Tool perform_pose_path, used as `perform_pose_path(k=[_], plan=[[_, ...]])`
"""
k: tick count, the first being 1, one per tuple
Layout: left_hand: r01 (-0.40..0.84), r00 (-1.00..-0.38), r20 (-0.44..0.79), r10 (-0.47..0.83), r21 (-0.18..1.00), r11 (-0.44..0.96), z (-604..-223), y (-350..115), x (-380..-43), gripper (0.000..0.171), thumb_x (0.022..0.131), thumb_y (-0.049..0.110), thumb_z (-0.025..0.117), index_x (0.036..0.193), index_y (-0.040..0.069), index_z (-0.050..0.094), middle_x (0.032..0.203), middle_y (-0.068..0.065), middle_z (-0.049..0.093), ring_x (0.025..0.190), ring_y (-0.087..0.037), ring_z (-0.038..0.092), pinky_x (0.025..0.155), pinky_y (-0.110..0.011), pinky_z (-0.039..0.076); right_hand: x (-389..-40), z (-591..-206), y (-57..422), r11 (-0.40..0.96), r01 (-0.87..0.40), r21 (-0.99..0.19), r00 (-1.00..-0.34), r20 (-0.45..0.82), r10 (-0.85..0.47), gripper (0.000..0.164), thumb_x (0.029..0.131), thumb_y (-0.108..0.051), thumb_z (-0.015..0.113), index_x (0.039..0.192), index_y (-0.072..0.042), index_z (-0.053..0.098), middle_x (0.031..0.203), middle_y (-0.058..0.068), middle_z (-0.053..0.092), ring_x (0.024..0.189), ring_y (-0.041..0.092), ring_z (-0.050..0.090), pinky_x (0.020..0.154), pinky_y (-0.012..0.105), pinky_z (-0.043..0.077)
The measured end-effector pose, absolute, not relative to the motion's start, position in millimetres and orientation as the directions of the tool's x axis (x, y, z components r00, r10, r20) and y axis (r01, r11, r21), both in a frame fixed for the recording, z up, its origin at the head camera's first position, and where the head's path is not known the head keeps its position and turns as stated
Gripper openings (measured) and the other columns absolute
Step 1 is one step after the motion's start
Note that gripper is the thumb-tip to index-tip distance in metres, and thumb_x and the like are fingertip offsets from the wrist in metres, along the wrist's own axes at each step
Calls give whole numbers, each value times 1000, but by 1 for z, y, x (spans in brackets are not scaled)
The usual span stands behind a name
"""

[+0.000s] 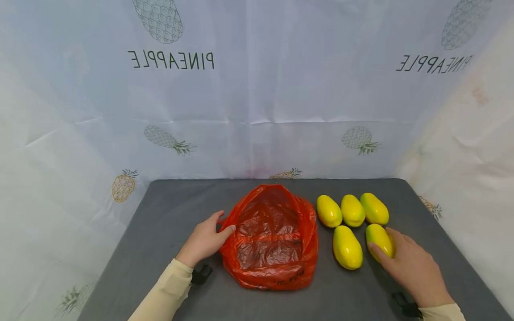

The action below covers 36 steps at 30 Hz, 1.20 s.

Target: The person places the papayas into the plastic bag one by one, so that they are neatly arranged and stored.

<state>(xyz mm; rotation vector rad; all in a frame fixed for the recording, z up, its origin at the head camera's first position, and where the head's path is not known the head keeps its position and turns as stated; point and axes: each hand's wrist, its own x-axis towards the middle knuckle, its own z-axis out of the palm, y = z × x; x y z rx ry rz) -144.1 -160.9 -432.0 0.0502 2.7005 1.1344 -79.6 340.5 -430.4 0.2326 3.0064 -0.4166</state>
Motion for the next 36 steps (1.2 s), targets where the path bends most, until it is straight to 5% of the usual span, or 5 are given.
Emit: perform_pose_path(k=[12,28,36], plan=[[-33,-983,-152,104,701,713,-437,-153,-145,59,106,31,67,157,4,53,142,-17,71,108,-24,76,94,-49,64,-82,-439,338,950,151,-273,-988,-83,133,97,102,-72,56,150,13,50,135,41,62,108,57,66,77,64,55],[27,-986,-100,132,686,727,-442,-156,-147,48,107,21,65,151,3,60,135,-17,74,99,-20,74,95,-49,62,-75,-422,334,955,146,-257,-989,-67,133,91,101,-60,68,149,15,49,127,43,63,97,53,69,70,61,54],[46,-987,-85,137,669,741,-443,-153,-151,45,108,22,64,149,4,62,135,-16,74,106,-25,74,99,-52,61,-75,-393,317,962,82,-259,-996,15,89,94,100,-69,63,151,10,51,136,42,60,97,49,69,68,57,54]])
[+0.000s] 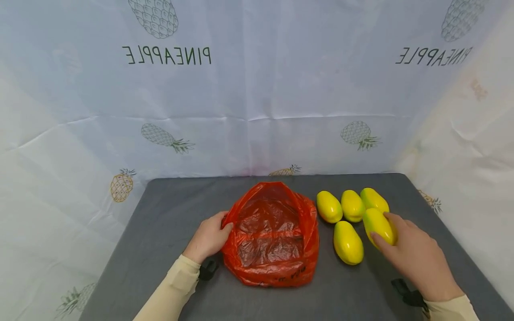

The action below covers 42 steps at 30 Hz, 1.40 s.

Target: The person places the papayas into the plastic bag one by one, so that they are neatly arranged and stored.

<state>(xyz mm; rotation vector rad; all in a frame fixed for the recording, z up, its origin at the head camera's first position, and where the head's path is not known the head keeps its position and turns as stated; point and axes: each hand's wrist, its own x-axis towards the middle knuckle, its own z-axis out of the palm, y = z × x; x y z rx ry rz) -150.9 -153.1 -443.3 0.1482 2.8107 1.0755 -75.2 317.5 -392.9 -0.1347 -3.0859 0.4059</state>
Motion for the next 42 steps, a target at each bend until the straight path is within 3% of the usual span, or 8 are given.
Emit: perform_pose_path(k=[5,12,18,25,35,42], plan=[[45,-987,-83,135,669,742,-443,-155,-152,46,108,22,64,150,4,61,137,-16,73,110,-27,75,101,-53,60,-87,-378,291,957,37,-289,-998,41,51,92,101,-69,61,154,5,51,137,39,63,107,51,68,72,59,55],[48,-986,-84,142,678,734,-442,-154,-154,46,109,22,62,152,6,60,142,-14,72,116,-27,74,104,-53,59,-103,-365,237,936,-69,-346,-992,120,-29,78,101,-53,71,155,0,53,138,31,67,105,43,70,76,59,58],[56,-982,-92,165,693,719,-442,-149,-155,47,108,22,63,152,5,59,138,-15,73,102,-21,76,96,-48,62,-117,-357,197,913,-142,-383,-981,179,-77,73,99,-46,76,155,-4,54,132,23,71,98,33,67,76,50,57],[46,-980,-107,168,701,711,-441,-147,-154,48,108,21,64,152,4,59,138,-15,73,104,-23,75,98,-50,62,-128,-357,159,886,-196,-421,-977,166,-137,69,99,-43,76,156,-9,55,137,19,70,94,28,68,74,46,57],[48,-980,-99,170,716,696,-441,-152,-153,47,108,21,63,151,2,59,133,-16,75,93,-17,74,91,-46,64,-146,-367,114,873,-275,-403,-961,147,-234,67,97,-43,77,154,-13,57,131,12,71,83,21,65,71,39,56],[37,-982,-102,158,717,696,-442,-159,-155,45,108,20,62,149,3,60,127,-15,76,88,-15,71,86,-42,64,-160,-382,89,879,-308,-364,-951,101,-292,66,95,-44,79,151,-14,60,128,9,73,90,22,67,80,46,59]])
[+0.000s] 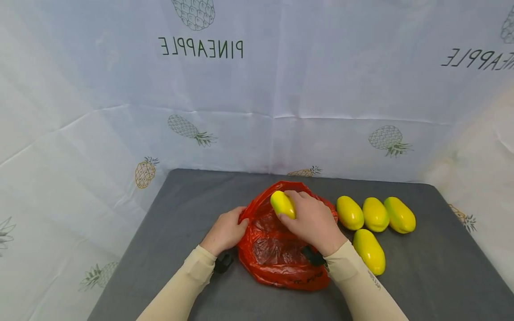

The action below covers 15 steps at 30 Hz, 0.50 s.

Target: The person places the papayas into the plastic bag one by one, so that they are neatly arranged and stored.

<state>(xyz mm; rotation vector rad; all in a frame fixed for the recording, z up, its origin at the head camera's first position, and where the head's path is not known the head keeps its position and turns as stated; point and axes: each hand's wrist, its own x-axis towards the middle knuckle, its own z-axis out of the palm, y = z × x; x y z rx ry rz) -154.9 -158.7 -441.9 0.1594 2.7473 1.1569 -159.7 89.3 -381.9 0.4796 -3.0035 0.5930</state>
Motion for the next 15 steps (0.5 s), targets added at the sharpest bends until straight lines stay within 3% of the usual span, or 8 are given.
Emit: perform_pose_path(k=[6,15], plan=[[40,-982,-101,161,718,695,-442,-160,-155,44,108,20,62,149,3,61,126,-14,77,88,-16,70,86,-42,64,-173,-394,79,882,-298,-365,-952,46,-302,68,93,-41,83,150,-12,60,128,11,73,93,25,69,88,49,62],[54,-982,-88,164,707,705,-442,-161,-154,43,108,20,62,148,2,62,131,-15,75,100,-21,73,94,-48,63,-188,-406,63,881,-308,-360,-946,18,-323,63,92,-40,84,143,-10,63,116,10,73,82,25,64,79,44,61]])
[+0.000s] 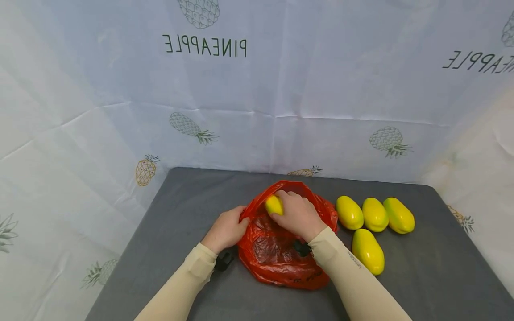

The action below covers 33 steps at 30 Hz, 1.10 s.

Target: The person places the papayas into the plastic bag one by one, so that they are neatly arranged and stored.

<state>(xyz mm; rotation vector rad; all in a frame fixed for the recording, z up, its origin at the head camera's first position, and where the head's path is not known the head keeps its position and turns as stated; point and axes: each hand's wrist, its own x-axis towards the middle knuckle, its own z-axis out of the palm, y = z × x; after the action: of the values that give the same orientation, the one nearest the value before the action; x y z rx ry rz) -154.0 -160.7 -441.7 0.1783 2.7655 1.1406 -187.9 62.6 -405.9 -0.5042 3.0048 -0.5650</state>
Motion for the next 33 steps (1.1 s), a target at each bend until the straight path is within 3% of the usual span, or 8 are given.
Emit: perform_pose_path(k=[7,20,33], plan=[[55,-982,-90,167,708,704,-442,-160,-154,40,109,20,61,145,3,63,124,-13,77,92,-19,71,88,-45,63,-193,-412,56,883,-313,-351,-943,3,-333,59,93,-40,83,139,-9,63,109,9,71,77,23,61,75,41,59],[49,-983,-92,160,708,705,-443,-161,-154,35,109,19,61,140,4,66,115,-11,77,84,-17,67,81,-41,62,-200,-418,53,887,-296,-354,-947,-9,-320,63,93,-39,84,142,-8,61,115,12,72,81,27,64,78,45,60],[62,-983,-82,166,702,710,-441,-160,-155,36,108,18,61,141,3,66,120,-14,77,90,-19,71,86,-46,64,-201,-423,54,893,-260,-367,-953,-53,-299,67,92,-39,84,144,-6,58,118,14,71,84,28,64,82,47,61]])
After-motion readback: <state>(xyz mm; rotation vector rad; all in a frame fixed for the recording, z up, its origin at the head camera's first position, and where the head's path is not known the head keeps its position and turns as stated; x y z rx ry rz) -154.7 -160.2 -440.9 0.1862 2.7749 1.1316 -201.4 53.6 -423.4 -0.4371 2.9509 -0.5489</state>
